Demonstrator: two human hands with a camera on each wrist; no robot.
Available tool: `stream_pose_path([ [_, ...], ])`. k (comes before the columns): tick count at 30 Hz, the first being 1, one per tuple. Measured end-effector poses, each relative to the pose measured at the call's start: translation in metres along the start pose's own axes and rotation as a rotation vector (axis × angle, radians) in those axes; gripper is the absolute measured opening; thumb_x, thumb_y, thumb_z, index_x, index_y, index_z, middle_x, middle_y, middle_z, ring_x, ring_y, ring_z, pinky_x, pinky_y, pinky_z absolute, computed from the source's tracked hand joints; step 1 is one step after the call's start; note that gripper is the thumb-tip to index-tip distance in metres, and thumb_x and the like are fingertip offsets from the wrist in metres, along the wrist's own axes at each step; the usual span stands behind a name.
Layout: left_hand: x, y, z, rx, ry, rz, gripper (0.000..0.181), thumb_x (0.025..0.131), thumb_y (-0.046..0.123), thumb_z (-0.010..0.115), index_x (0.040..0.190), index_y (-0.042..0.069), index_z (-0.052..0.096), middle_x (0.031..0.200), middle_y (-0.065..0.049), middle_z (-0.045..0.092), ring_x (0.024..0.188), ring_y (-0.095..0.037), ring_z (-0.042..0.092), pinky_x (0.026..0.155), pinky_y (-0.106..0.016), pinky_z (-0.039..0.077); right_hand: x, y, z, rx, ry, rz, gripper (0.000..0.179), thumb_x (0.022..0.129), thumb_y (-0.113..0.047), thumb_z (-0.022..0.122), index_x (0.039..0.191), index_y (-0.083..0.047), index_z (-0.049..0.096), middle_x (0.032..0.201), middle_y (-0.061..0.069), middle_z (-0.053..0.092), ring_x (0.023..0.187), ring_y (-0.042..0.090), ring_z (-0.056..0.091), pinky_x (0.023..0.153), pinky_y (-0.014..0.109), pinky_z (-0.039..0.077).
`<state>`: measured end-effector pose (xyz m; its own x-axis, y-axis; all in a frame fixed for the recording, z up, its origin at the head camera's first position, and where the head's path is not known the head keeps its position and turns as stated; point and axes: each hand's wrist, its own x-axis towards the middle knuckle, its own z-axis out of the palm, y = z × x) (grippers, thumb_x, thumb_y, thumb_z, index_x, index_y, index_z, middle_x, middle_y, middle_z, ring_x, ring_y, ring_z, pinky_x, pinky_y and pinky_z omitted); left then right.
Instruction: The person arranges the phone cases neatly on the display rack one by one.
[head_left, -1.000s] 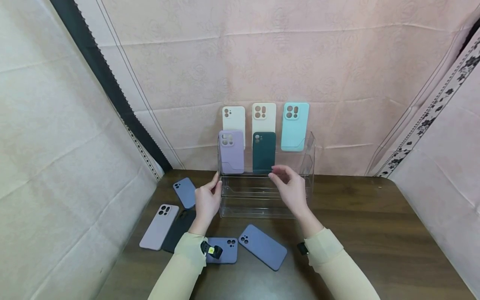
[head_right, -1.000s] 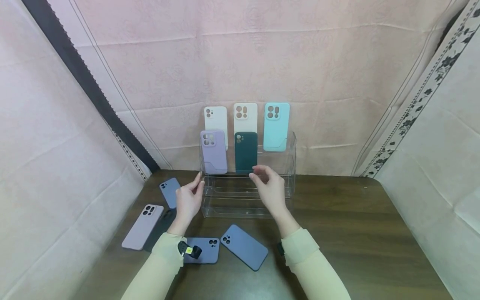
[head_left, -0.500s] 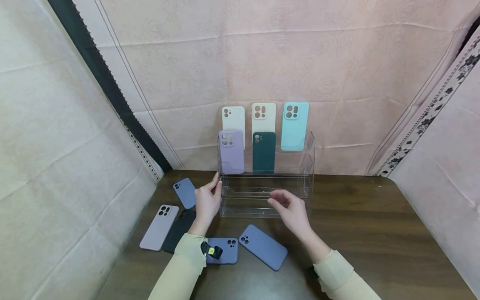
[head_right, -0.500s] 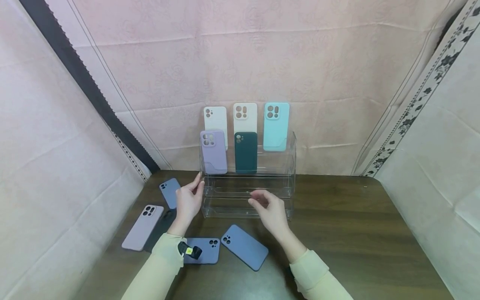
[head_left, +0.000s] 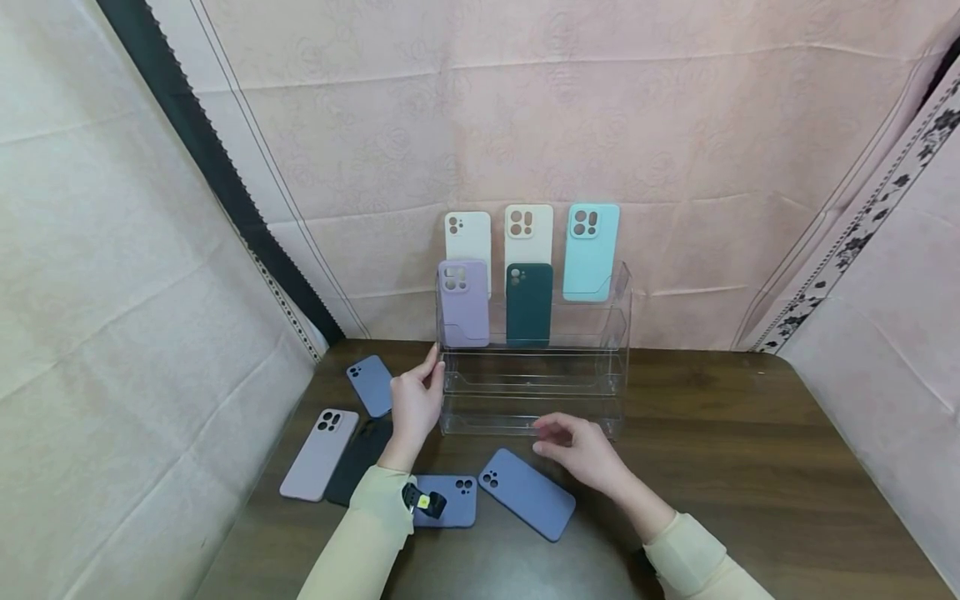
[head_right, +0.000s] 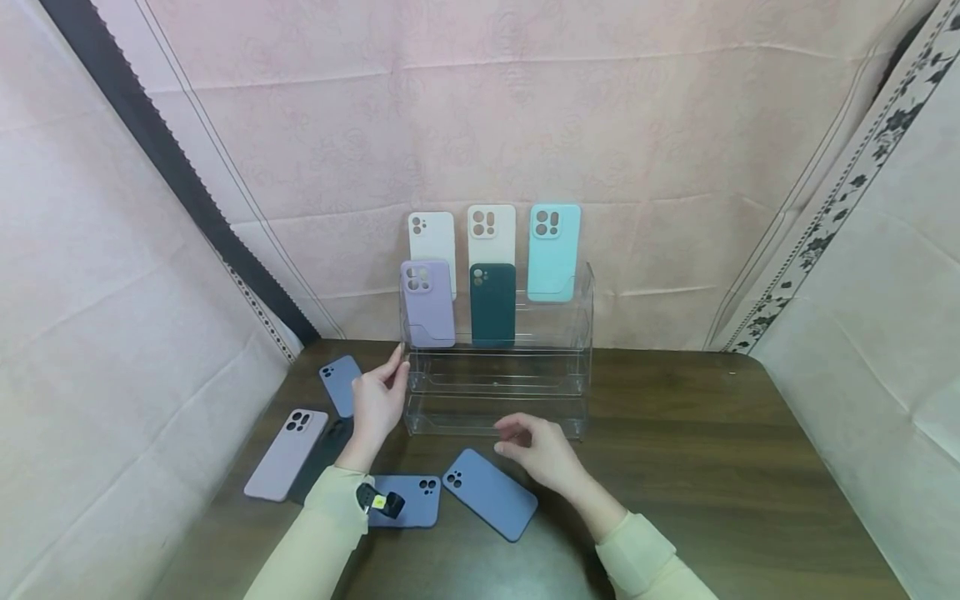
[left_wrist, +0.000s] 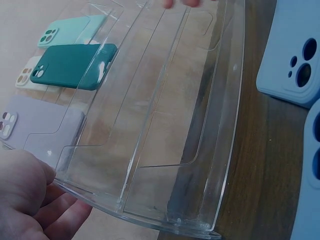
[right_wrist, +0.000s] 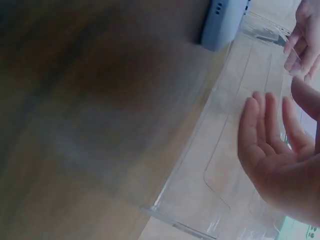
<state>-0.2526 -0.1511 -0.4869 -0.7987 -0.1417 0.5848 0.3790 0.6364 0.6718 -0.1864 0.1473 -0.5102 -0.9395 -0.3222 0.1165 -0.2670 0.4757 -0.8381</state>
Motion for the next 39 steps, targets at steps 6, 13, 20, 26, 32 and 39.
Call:
stream_pose_path([
  [6, -0.001, 0.0, -0.001, -0.005, -0.007, -0.015, 0.036, 0.106, 0.013, 0.07, 0.141, 0.007, 0.069, 0.083, -0.013, 0.078, 0.041, -0.012, 0.046, 0.041, -0.028, 0.036, -0.006, 0.005, 0.005, -0.036, -0.149, 0.008, 0.04, 0.097, -0.019, 0.082, 0.134, -0.009, 0.072, 0.121, 0.007, 0.075, 0.109, 0.023, 0.07, 0.093, 0.046, 0.058],
  [13, 0.0, 0.001, -0.001, -0.004, -0.005, -0.018, 0.036, 0.106, 0.012, 0.071, 0.141, 0.008, 0.069, 0.076, -0.011, 0.076, 0.041, -0.012, 0.045, 0.039, -0.028, 0.035, -0.008, 0.002, 0.012, -0.081, -0.237, 0.048, 0.054, 0.091, -0.018, 0.087, 0.139, -0.005, 0.067, 0.129, 0.013, 0.072, 0.118, 0.033, 0.067, 0.1, 0.058, 0.053],
  [20, 0.0, 0.0, 0.0, 0.0, -0.008, -0.018, 0.035, 0.105, 0.013, 0.071, 0.141, 0.009, 0.07, 0.079, -0.012, 0.077, 0.041, -0.013, 0.045, 0.04, -0.028, 0.035, -0.009, -0.001, 0.019, -0.126, -0.252, 0.062, 0.064, 0.085, -0.019, 0.093, 0.14, -0.001, 0.066, 0.133, 0.015, 0.07, 0.12, 0.037, 0.064, 0.101, 0.059, 0.052],
  [26, 0.0, 0.0, -0.001, -0.012, -0.02, -0.042, 0.036, 0.106, 0.014, 0.07, 0.142, 0.01, 0.069, 0.084, -0.013, 0.079, 0.042, -0.014, 0.046, 0.041, -0.027, 0.036, -0.011, -0.004, 0.024, -0.163, -0.249, 0.05, 0.071, 0.08, -0.02, 0.096, 0.14, 0.002, 0.065, 0.133, 0.018, 0.068, 0.118, 0.038, 0.065, 0.098, 0.058, 0.054],
  [32, -0.001, 0.001, -0.002, -0.018, -0.025, -0.047, 0.036, 0.106, 0.015, 0.07, 0.142, 0.01, 0.068, 0.086, -0.014, 0.079, 0.042, -0.014, 0.046, 0.041, -0.027, 0.036, -0.013, -0.006, 0.027, -0.172, -0.26, 0.057, 0.078, 0.079, -0.024, 0.097, 0.143, 0.004, 0.062, 0.136, 0.02, 0.064, 0.12, 0.04, 0.064, 0.099, 0.057, 0.054],
  [39, 0.0, 0.001, -0.002, -0.018, -0.024, -0.041, 0.036, 0.106, 0.015, 0.07, 0.142, 0.01, 0.069, 0.094, -0.015, 0.08, 0.043, -0.014, 0.047, 0.041, -0.027, 0.037, -0.012, -0.009, 0.027, -0.22, -0.271, 0.045, 0.079, 0.078, -0.028, 0.098, 0.141, 0.005, 0.063, 0.131, 0.018, 0.063, 0.117, 0.037, 0.065, 0.095, 0.055, 0.056],
])
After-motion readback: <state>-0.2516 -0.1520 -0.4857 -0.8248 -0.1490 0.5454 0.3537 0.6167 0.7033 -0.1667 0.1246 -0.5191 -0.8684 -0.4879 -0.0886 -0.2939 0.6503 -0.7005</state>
